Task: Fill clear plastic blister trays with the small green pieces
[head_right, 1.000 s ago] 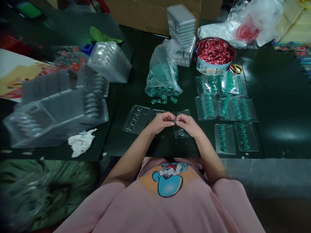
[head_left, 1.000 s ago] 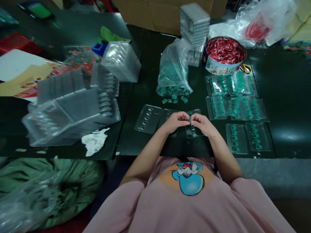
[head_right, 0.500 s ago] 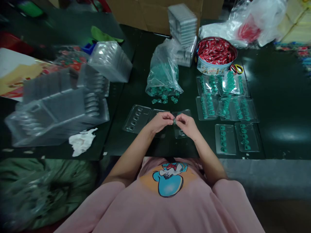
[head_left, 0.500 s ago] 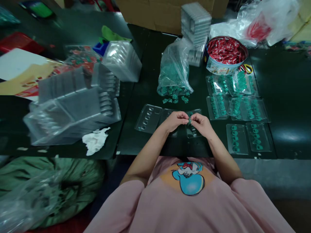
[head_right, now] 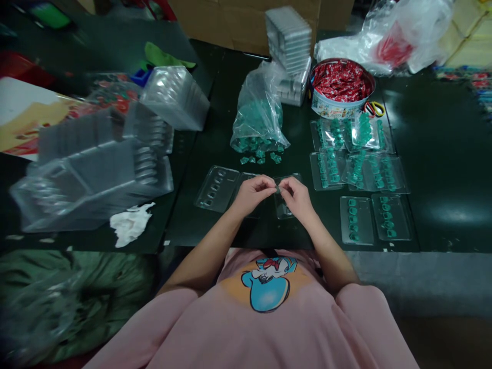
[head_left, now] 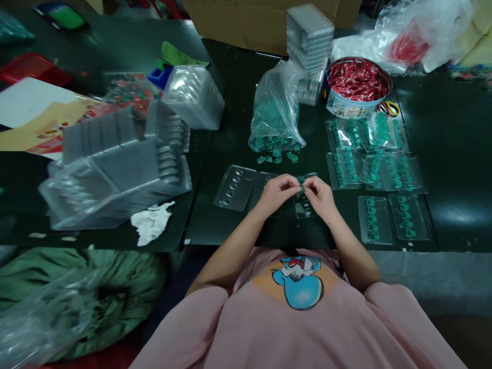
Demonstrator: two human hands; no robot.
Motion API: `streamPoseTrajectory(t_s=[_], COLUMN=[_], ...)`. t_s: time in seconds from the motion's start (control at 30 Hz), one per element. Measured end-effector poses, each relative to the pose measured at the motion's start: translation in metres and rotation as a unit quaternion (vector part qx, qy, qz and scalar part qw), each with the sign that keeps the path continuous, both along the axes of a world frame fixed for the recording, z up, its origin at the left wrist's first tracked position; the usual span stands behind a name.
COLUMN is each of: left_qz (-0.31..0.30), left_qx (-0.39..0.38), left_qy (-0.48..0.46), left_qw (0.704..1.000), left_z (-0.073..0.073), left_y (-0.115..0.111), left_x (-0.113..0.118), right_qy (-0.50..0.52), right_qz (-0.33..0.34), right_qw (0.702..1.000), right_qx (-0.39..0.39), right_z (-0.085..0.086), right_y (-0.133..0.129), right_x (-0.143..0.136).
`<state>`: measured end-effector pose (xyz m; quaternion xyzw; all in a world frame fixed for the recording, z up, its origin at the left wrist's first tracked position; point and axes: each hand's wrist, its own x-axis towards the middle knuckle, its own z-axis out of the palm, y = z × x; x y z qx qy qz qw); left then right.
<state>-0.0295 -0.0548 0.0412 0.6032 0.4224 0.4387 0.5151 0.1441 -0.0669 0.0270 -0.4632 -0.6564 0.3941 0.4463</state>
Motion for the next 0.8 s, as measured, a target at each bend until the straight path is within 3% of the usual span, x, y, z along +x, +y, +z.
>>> streamPoseTrajectory(t_s=[0.23, 0.47, 0.6, 0.8], left_qz=[0.013, -0.015, -0.023, -0.051], left_qx=[0.029, 0.140, 0.171, 0.238], left_qy=[0.012, 0.046, 0.067, 0.121], left_qw=[0.999, 0.989, 0.983, 0.962], left_z=[0.003, 0.018, 0.024, 0.034], left_y=[-0.005, -0.008, -0.011, -0.015], left_x=[-0.001, -0.001, -0.001, -0.003], right_qy=[-0.037, -0.023, -0.005, -0.003], right_qz=[-0.017, -0.011, -0.004, -0.011], right_qw=[0.990, 0.974, 0.971, 0.981], right_qx=[0.134, 0.226, 0.237, 0.192], right_z=[-0.003, -0.003, -0.003, -0.002], right_y=[-0.004, -0.005, -0.006, -0.009], right_x=[0.001, 0.003, 0.003, 0.002])
